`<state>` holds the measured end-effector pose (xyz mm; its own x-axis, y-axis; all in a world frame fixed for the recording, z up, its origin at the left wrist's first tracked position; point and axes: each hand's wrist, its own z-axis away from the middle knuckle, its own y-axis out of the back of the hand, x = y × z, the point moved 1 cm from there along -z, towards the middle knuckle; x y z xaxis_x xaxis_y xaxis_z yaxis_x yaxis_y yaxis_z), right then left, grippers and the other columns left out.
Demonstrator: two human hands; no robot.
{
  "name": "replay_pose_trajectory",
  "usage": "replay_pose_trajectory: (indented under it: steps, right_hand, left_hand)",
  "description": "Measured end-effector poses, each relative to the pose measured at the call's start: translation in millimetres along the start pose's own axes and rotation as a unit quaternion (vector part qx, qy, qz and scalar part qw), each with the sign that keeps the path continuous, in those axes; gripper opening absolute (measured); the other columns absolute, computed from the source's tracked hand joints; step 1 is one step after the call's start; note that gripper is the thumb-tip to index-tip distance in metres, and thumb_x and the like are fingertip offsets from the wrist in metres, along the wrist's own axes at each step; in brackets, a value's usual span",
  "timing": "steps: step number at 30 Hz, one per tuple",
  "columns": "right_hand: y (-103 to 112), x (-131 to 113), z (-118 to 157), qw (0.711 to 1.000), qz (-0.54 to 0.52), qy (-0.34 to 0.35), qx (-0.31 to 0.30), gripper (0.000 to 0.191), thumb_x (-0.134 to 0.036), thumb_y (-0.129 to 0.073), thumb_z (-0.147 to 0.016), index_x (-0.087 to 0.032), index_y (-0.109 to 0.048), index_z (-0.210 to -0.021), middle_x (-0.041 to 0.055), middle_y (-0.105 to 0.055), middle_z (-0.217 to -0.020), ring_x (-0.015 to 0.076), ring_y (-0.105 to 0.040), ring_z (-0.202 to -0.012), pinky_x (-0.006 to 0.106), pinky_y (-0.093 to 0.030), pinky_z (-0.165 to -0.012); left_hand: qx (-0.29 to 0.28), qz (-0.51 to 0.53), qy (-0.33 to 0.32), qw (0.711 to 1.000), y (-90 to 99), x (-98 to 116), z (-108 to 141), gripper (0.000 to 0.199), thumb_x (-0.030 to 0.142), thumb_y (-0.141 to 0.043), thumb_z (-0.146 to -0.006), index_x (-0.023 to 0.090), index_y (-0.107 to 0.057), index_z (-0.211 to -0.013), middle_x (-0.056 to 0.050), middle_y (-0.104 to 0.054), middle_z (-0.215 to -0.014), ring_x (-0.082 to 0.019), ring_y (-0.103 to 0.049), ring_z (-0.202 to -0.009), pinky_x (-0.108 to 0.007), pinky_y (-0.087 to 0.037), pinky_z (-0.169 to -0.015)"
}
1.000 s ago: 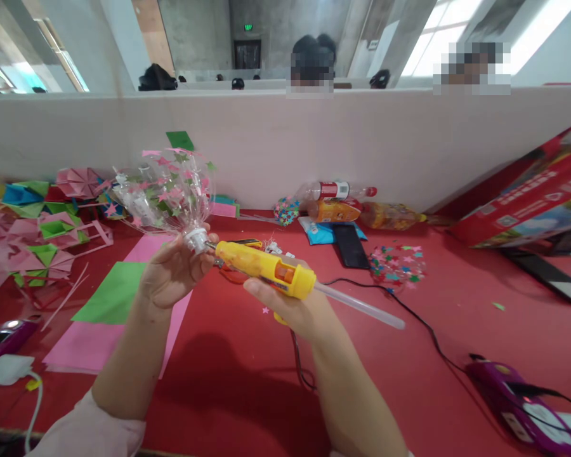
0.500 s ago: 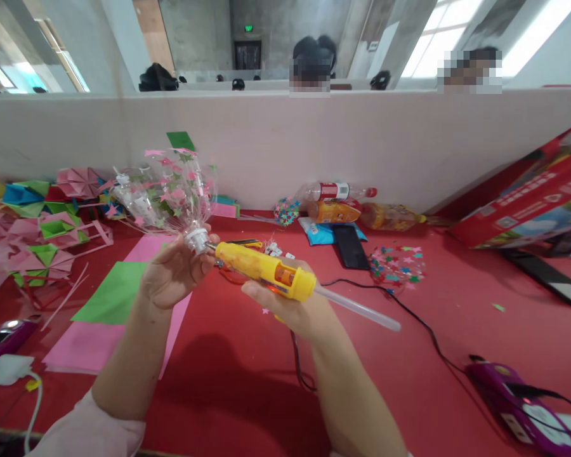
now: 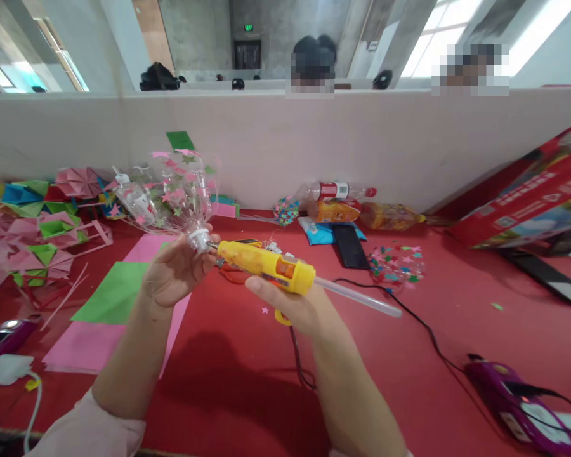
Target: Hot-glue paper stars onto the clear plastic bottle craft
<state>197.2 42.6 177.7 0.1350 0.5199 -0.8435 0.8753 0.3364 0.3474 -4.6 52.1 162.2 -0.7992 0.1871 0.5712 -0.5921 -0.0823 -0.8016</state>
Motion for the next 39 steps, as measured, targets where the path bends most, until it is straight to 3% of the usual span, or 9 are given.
replay_pose_trajectory:
  steps: [5,11,16,20,24,28,30,34,39]
  right_hand:
    - [-2.3,-7.2,-2.8,0.999,-0.033,-0.003,-0.016,0.031,-0.045,-0.057,-0.088,-0.029,-0.067,-0.112,0.0017,-0.071,-0.098,0.0197,-0.066,-0.088,0.029,-0.053,-0.074]
    - [-0.8,-1.7,-3.4,0.998,-0.058,-0.023,0.002,0.021,-0.044,-0.062,-0.084,-0.025,-0.07,-0.083,0.0011,-0.07,-0.08,0.019,-0.065,-0.081,0.03,-0.052,-0.072]
    - [4.2,12.6,-6.1,0.984,-0.117,-0.004,0.134,0.025,-0.043,-0.063,-0.081,-0.022,-0.065,-0.067,-0.001,-0.061,-0.066,0.0155,-0.06,-0.071,0.029,-0.049,-0.066]
    - [-3.9,21.1,-16.8,0.95,-0.168,0.026,0.262,0.029,-0.045,-0.056,-0.083,-0.021,-0.059,-0.066,-0.0009,-0.058,-0.065,0.0142,-0.058,-0.067,0.031,-0.05,-0.07]
    - [-20.5,30.1,-22.8,0.921,-0.19,-0.004,0.339,0.037,-0.055,-0.049,-0.085,-0.022,-0.057,-0.072,-0.0002,-0.058,-0.072,0.0148,-0.061,-0.074,0.032,-0.051,-0.074]
    - [-29.3,39.8,-21.6,0.905,-0.224,-0.057,0.357,0.042,-0.062,-0.043,-0.086,-0.023,-0.058,-0.083,-0.0012,-0.058,-0.074,0.0124,-0.059,-0.062,0.025,-0.046,-0.052]
    - [-28.4,43.9,-21.4,0.898,-0.225,-0.08,0.369,0.042,-0.063,-0.045,-0.086,-0.024,-0.059,-0.085,-0.0019,-0.058,-0.072,0.0122,-0.058,-0.058,0.024,-0.042,-0.046]
    - [-24.0,49.8,-24.3,0.888,-0.238,-0.099,0.382,0.041,-0.061,-0.048,-0.085,-0.023,-0.063,-0.089,-0.0003,-0.064,-0.08,0.0154,-0.064,-0.073,0.027,-0.051,-0.061]
    - [-25.8,53.8,-25.3,0.881,-0.252,-0.117,0.382,0.043,-0.06,-0.05,-0.083,-0.022,-0.065,-0.098,0.0014,-0.067,-0.093,0.0172,-0.063,-0.082,0.033,-0.052,-0.077]
  left_hand:
    - [-0.001,0.0,-0.001,1.0,2.0,0.7,-2.1,0.037,0.011,-0.044,-0.089,0.015,-0.059,-0.122,-0.004,-0.072,-0.083,-0.01,-0.067,-0.065,-0.018,-0.056,-0.062]
    - [0.006,0.007,-0.006,1.0,2.5,-1.4,-4.6,0.031,0.014,-0.047,-0.09,0.016,-0.063,-0.116,-0.003,-0.069,-0.078,-0.01,-0.066,-0.067,-0.019,-0.055,-0.063]
    - [-0.01,0.027,-0.018,0.999,4.2,-0.7,-8.3,0.024,0.015,-0.049,-0.089,0.013,-0.065,-0.105,-0.006,-0.07,-0.087,-0.01,-0.066,-0.072,-0.017,-0.055,-0.065]
    - [-0.081,-0.003,0.008,0.997,8.2,-12.4,-12.9,0.025,0.012,-0.056,-0.081,0.013,-0.065,-0.104,-0.01,-0.07,-0.105,-0.01,-0.067,-0.076,-0.018,-0.056,-0.07]
    - [-0.15,-0.02,0.047,0.987,6.8,-41.9,-16.2,0.029,0.013,-0.067,-0.07,0.014,-0.067,-0.099,-0.007,-0.072,-0.101,-0.01,-0.067,-0.074,-0.02,-0.056,-0.071]
    - [-0.175,0.008,0.078,0.981,4.7,-67.0,-16.7,0.028,0.015,-0.077,-0.062,0.017,-0.069,-0.089,0.001,-0.072,-0.08,-0.009,-0.067,-0.07,-0.017,-0.055,-0.066]
    - [-0.187,0.008,0.088,0.978,5.5,-71.9,-16.0,0.033,0.016,-0.079,-0.061,0.017,-0.069,-0.092,0.001,-0.072,-0.082,-0.009,-0.067,-0.071,-0.016,-0.054,-0.065]
    - [-0.204,-0.009,0.127,0.971,7.4,-75.6,-12.8,0.038,0.015,-0.079,-0.059,0.017,-0.068,-0.096,0.0,-0.071,-0.088,-0.011,-0.066,-0.072,-0.019,-0.053,-0.065]
    - [-0.156,-0.005,0.157,0.975,3.3,-85.0,-9.1,0.038,0.017,-0.078,-0.061,0.015,-0.066,-0.097,0.0,-0.069,-0.081,-0.011,-0.065,-0.072,-0.019,-0.053,-0.066]
